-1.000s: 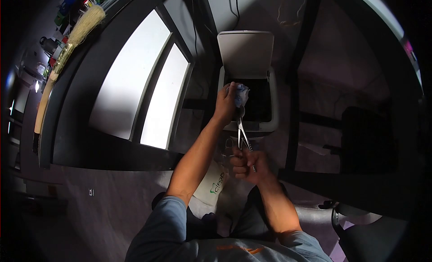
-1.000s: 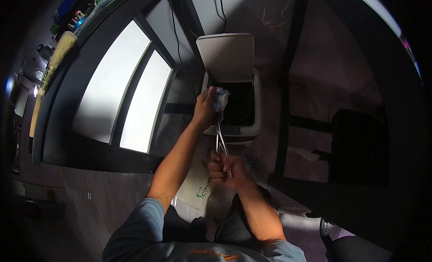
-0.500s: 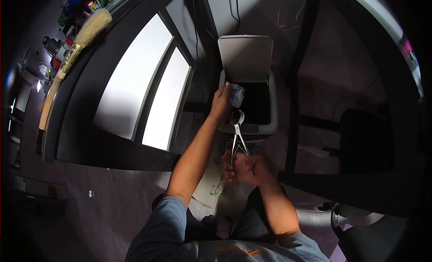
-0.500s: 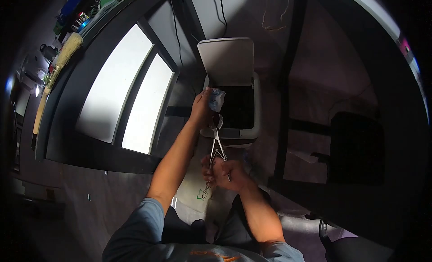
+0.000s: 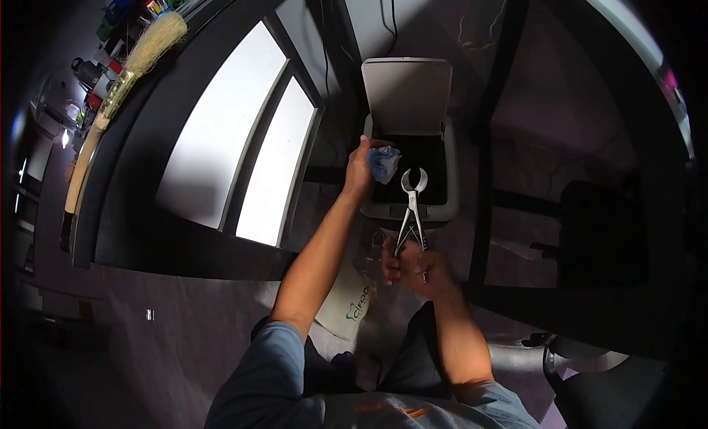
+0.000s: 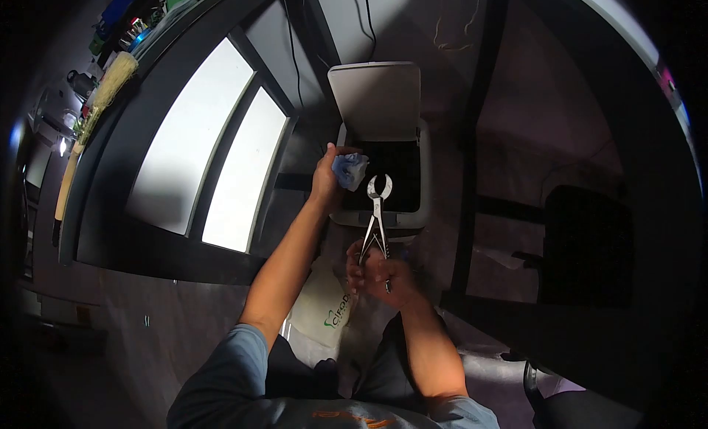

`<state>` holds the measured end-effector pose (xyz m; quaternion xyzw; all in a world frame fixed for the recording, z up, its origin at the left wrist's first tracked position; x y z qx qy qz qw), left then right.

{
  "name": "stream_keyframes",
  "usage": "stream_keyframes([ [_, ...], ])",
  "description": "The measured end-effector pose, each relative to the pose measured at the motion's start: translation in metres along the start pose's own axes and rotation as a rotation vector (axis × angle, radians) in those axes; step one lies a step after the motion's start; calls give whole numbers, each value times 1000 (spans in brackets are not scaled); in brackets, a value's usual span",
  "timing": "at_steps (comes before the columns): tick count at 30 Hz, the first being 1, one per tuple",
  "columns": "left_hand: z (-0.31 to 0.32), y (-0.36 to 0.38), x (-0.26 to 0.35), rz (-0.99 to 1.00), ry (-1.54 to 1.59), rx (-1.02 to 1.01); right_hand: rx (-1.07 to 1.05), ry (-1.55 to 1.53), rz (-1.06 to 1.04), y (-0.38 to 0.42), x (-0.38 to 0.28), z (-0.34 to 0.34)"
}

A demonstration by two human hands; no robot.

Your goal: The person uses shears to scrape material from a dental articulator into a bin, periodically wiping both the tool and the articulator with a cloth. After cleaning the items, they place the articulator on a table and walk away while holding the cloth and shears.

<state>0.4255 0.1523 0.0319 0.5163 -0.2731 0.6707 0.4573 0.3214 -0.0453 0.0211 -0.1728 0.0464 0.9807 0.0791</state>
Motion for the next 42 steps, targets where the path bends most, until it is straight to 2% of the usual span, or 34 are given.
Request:
stream_keyframes([
  [3, 3, 4, 5, -29, -22, -16, -20, 9, 31, 1, 2, 5],
  [7, 3, 10, 16, 57, -118, -87, -75, 41, 56, 5, 2, 15],
  [9, 3, 13, 23, 123, -153, -101, -55, 56, 101, 13, 0, 25],
  [13, 4, 20, 26, 99, -133, -178, 30, 96, 106, 26, -6, 21],
  [16, 15, 20, 29, 101, -113, -293, 187, 218, -54, 28, -28, 14],
  [18, 26, 25, 32, 83, -41, -325, 309, 350, -251, 21, -45, 10],
  [22, 38, 24, 27, 88, -113, -317, 590, 570, -574, 4, -75, 13],
  [25, 41, 23, 20, 87, -164, -317, 739, 877, -749, -12, -93, 3],
  [29, 44, 27, 10, 52, -167, -267, 825, 907, -761, -26, -98, -6],
  [35, 45, 31, 11, 97, -206, -209, 855, 1027, -1046, -25, -97, -11],
  [38, 48, 37, 13, 138, -184, -202, 918, 950, -1028, -19, -91, -4],
  [42, 51, 50, 19, 168, -149, -244, 991, 1041, -1110, -11, -89, 4],
])
Point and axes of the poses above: each hand's wrist, its own y-axis away from the middle knuckle, its own z-axis out of the palm, x = y × z, the point moved 7 cm from there along -y, towards the middle knuckle, and after that the axes turned 2 degrees about -z, right-handed, at the moved point
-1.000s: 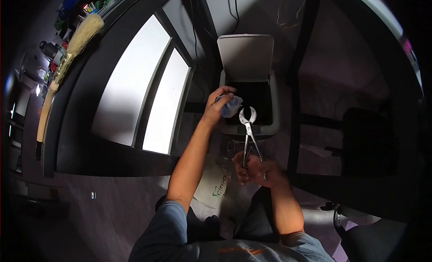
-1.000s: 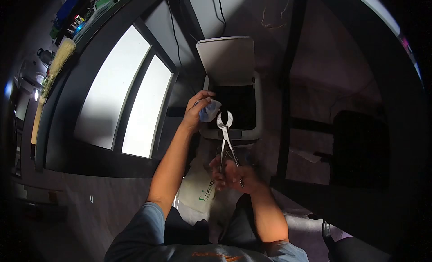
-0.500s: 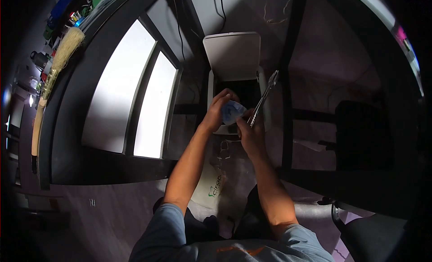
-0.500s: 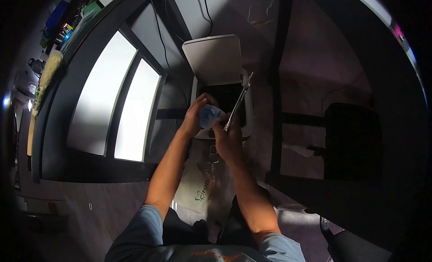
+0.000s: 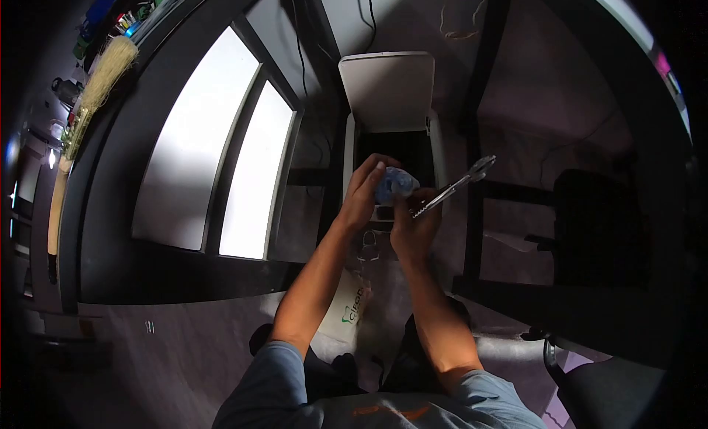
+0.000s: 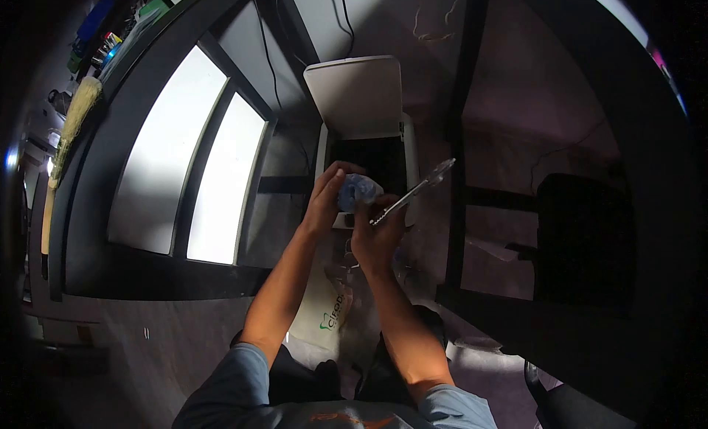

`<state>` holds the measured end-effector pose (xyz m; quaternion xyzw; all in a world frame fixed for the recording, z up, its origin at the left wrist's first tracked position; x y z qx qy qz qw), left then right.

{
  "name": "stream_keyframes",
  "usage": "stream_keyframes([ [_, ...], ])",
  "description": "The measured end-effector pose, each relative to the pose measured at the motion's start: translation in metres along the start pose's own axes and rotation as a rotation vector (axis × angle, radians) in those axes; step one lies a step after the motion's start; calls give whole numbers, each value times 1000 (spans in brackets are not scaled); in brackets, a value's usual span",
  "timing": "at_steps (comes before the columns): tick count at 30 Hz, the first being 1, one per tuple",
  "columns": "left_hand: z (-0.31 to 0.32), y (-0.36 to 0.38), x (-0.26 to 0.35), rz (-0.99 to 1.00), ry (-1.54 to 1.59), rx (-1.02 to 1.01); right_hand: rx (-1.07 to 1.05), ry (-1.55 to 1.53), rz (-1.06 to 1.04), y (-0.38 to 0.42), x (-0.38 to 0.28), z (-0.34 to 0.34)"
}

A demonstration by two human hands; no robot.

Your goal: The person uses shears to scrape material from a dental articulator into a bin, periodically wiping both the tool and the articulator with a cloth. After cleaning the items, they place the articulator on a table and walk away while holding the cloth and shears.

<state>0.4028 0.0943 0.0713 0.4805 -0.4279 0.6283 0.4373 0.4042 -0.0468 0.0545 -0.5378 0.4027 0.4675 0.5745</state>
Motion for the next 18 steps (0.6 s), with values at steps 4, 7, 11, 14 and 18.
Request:
stream_keyframes([
  [4, 2, 11, 10, -9, -230, 45, 55, -89, -23, 0, -3, -6],
  [7, -1, 13, 9, -4, -263, 112, 62, -92, 6, 2, 4, -7],
  [11, -5, 13, 5, 42, -305, 212, 62, -104, 30, 4, 3, -6],
  [14, -4, 15, 4, 10, -240, 234, 77, -84, 29, 3, 6, -6],
  [18, -7, 15, -6, -116, 56, 273, 87, -51, -22, 2, 16, -11],
])
Point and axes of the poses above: each hand's wrist, its own y-axis away from the middle knuckle, its own z-axis out of the palm, x = y × z, the point moved 7 cm from there along -y, towards the middle knuckle, and after that the axes turned 2 degrees about -z, right-handed, at the moved point
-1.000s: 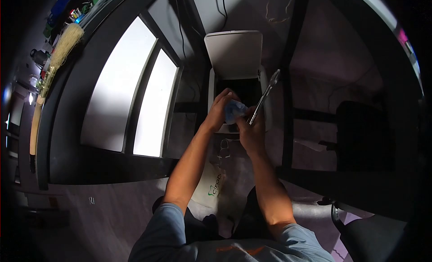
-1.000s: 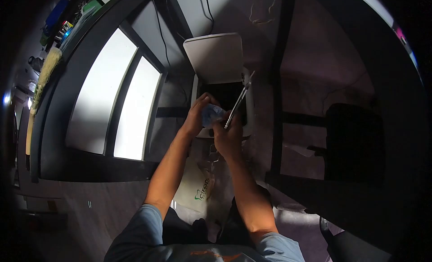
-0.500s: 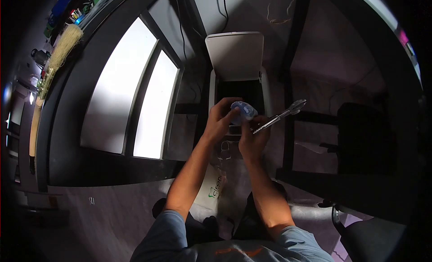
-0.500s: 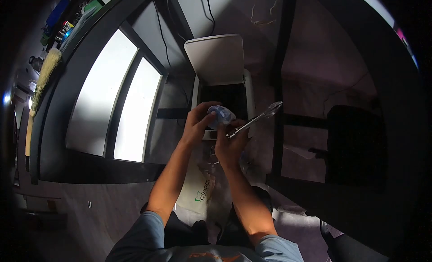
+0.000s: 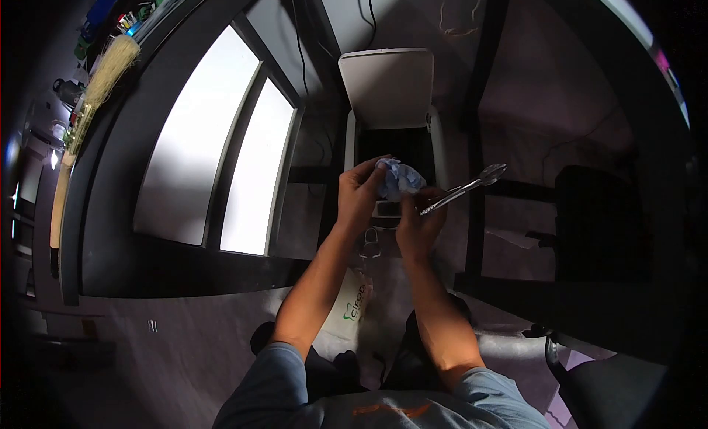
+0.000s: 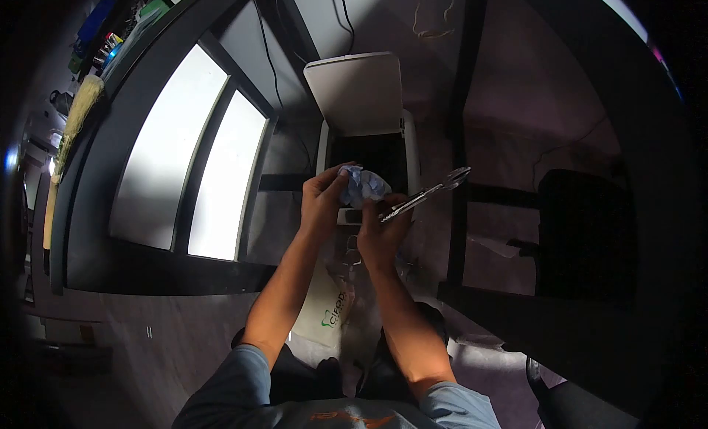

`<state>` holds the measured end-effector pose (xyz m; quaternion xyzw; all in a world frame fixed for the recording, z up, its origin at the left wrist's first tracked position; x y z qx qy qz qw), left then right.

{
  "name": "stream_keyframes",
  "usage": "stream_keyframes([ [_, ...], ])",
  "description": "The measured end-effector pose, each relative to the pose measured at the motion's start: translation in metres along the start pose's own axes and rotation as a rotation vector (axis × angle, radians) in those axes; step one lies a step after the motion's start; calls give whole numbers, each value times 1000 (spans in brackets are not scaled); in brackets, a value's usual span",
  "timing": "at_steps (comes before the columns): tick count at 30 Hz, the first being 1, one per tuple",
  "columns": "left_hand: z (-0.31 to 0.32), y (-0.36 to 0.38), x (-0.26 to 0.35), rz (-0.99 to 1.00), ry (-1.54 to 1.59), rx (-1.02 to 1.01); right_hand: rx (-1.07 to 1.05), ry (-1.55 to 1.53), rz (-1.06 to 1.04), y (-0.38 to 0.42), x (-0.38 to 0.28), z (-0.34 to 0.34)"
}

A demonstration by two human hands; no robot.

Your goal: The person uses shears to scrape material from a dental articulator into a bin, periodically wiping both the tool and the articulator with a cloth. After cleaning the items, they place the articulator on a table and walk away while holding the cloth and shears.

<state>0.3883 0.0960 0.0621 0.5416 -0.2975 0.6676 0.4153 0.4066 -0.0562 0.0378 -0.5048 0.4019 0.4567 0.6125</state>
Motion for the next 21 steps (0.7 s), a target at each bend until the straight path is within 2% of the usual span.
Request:
stream_keyframes([
  [3, -3, -1, -8, -142, 123, 12, 9, -50, 31, -2, 9, -2],
  [11, -1, 1, -7, -248, 323, 28, 9, -204, 233, -4, -1, -3],
  [18, 0, 1, -13, -300, 372, -33, 22, -250, 237, -3, 2, -5],
  [21, 0, -1, -21, -386, 552, -31, 17, -290, 243, -3, 4, -5],
])
Point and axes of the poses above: each hand's wrist, its own y-axis away from the middle knuckle, its own z-axis out of the palm, x = y × z, the point moved 7 cm from there along -y, towards the middle knuckle, and after that the axes turned 2 degrees about -z, right-handed, at the moved point
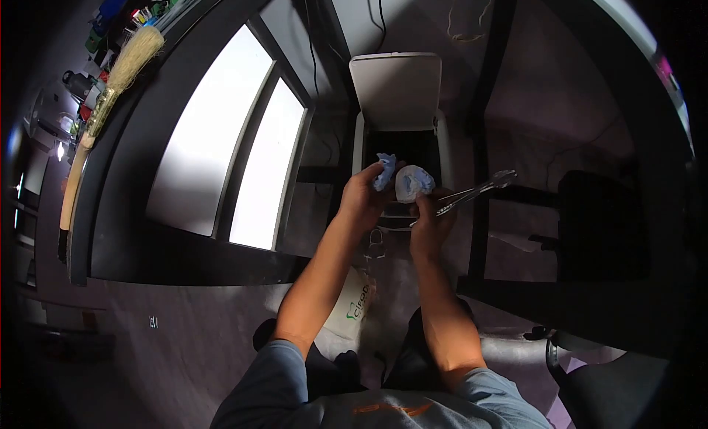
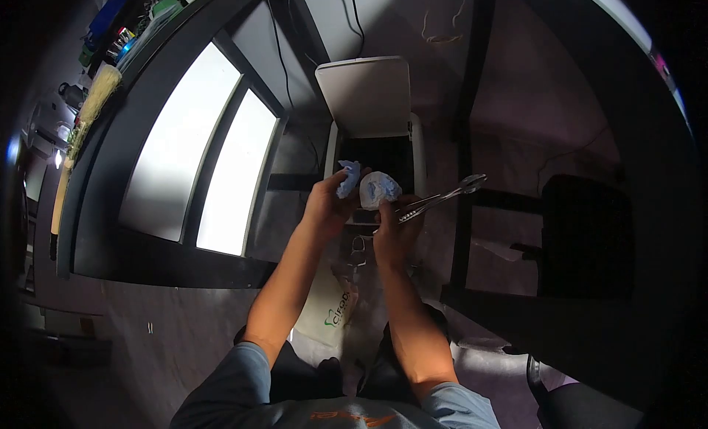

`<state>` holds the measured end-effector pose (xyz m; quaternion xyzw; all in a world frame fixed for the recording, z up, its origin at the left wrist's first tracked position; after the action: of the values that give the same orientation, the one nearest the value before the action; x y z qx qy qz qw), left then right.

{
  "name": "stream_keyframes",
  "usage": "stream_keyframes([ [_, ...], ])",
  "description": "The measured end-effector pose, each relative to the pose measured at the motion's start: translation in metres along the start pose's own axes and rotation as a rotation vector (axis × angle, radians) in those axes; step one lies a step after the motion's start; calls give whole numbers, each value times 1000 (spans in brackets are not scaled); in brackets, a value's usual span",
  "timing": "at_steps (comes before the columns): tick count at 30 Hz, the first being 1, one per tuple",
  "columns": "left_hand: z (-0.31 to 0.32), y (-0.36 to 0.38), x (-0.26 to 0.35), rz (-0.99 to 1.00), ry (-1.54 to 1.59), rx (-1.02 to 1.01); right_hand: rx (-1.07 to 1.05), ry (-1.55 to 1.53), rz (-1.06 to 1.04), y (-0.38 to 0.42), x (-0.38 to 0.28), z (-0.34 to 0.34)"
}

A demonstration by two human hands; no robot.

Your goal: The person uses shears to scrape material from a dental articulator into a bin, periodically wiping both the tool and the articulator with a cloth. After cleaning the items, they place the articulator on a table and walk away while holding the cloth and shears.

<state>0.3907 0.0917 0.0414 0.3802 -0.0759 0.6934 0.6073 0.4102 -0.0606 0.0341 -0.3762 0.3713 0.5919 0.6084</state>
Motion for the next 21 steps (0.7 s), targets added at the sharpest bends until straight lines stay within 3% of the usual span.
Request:
stream_keyframes([
  [6, -2, 2, -1, -60, 39, -31, -35, -18, -11, -1, 2, 0],
  [12, -10, 2, 4, 61, 64, 56, -13, -26, 10, -1, 2, -2],
  [21, -5, 21, 41, 502, -702, 215, 3, -43, 44, -5, 4, -7],
])
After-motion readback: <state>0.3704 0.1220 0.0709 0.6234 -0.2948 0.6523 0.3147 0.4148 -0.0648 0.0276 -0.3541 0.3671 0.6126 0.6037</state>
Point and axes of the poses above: each hand's wrist, its own y-axis away from the middle knuckle, its own z-axis out of the palm, x = y × z, the point moved 7 cm from there along -y, towards the middle knuckle, and after that the axes turned 2 degrees about -z, right-handed, at the moved point
